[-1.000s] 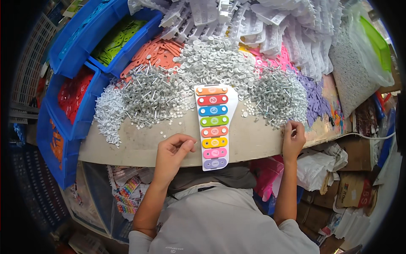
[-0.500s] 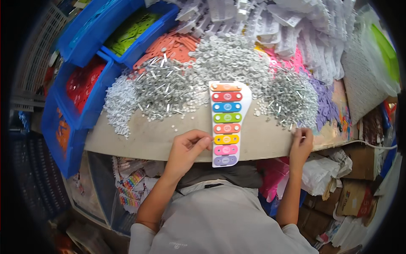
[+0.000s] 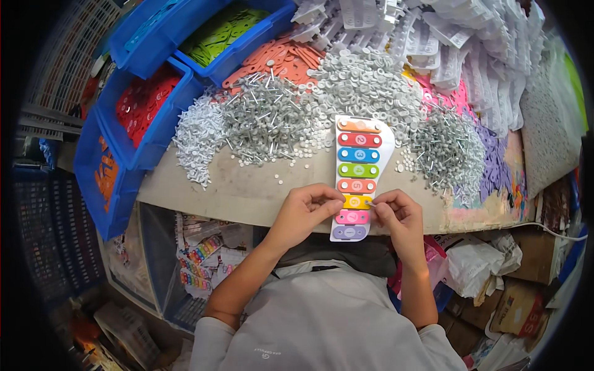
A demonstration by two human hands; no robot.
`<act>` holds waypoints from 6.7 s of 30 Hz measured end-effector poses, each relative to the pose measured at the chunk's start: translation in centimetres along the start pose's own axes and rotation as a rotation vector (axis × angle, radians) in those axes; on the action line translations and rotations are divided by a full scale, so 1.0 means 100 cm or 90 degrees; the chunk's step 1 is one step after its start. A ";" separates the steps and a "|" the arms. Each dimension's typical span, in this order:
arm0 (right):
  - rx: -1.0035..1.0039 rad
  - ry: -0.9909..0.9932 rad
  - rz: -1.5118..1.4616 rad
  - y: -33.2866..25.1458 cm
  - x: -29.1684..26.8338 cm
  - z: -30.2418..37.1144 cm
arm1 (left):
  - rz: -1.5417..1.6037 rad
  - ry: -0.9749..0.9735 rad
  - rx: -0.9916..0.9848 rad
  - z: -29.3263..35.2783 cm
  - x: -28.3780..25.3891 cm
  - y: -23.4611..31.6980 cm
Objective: Assembling colorful toy components into a white plastic frame.
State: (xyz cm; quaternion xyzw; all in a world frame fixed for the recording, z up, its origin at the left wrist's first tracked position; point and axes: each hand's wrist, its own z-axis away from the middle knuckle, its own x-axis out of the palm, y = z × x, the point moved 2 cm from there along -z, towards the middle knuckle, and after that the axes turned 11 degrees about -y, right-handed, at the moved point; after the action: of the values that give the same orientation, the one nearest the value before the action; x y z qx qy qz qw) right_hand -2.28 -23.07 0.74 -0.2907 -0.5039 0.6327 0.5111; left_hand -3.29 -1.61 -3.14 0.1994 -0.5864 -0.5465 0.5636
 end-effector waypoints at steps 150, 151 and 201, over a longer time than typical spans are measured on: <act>-0.078 0.405 0.759 0.012 -0.084 0.001 | -0.110 0.185 0.039 0.045 -0.010 0.007; -0.082 0.404 0.759 0.012 -0.085 0.000 | -0.111 0.187 0.042 0.044 -0.007 0.010; -0.004 0.544 0.940 0.051 -0.252 0.067 | -0.518 0.723 0.286 0.113 -0.103 0.037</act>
State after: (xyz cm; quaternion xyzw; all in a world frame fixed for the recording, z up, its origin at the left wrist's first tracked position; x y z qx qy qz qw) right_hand -2.20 -48.88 -5.56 -0.7599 0.0493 0.6382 0.1127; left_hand -8.86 13.02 -1.88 0.7645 -0.1819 -0.3914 0.4788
